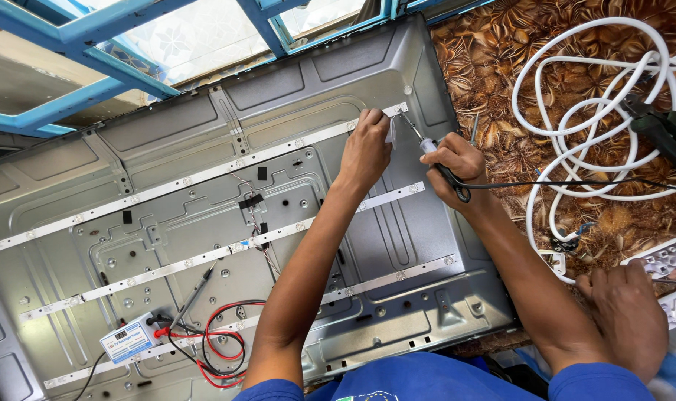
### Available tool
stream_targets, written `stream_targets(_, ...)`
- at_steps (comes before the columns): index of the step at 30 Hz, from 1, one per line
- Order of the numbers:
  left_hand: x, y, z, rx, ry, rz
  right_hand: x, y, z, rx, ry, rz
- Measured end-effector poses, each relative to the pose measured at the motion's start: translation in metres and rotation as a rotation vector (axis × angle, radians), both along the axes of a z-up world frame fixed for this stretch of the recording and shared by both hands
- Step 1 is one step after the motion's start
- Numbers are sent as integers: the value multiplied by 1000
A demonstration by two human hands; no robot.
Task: The person uses a soldering iron to work on the back panel of a television, applying heat to a specific point while holding a small white object. They then use a multimeter with red and black probes to test connections on the LED backlight strips and a power supply unit attached to the back of the TV.
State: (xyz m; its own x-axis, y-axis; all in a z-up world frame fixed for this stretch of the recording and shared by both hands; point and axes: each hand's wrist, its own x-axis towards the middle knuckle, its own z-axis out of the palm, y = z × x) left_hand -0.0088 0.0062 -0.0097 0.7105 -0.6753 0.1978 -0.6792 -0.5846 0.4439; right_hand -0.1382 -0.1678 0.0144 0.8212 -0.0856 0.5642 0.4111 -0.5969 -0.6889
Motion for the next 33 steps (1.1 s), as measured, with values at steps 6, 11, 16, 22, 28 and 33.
stream_targets(6, -2, 2, -3, -31, -9, 8, 2, -7, 0, 29, -65, -60)
stream_targets(11, -1, 3, 14, -51, -29, 14, 5, -6, 0, 90, -30, -1)
stream_targets(16, -1, 0, 18, -12, -46, 17, 5, -7, -2, 111, -29, 0)
stream_targets(22, 3, -9, 0, 36, -82, 13, 6, -4, 8, 165, 6, -8)
stream_targets(28, 2, -24, 12, 146, -140, 42, 7, -6, 15, 200, 39, 2)
stream_targets(33, 6, -23, 7, 144, -149, 4, 5, -17, 2, 279, 113, 1)
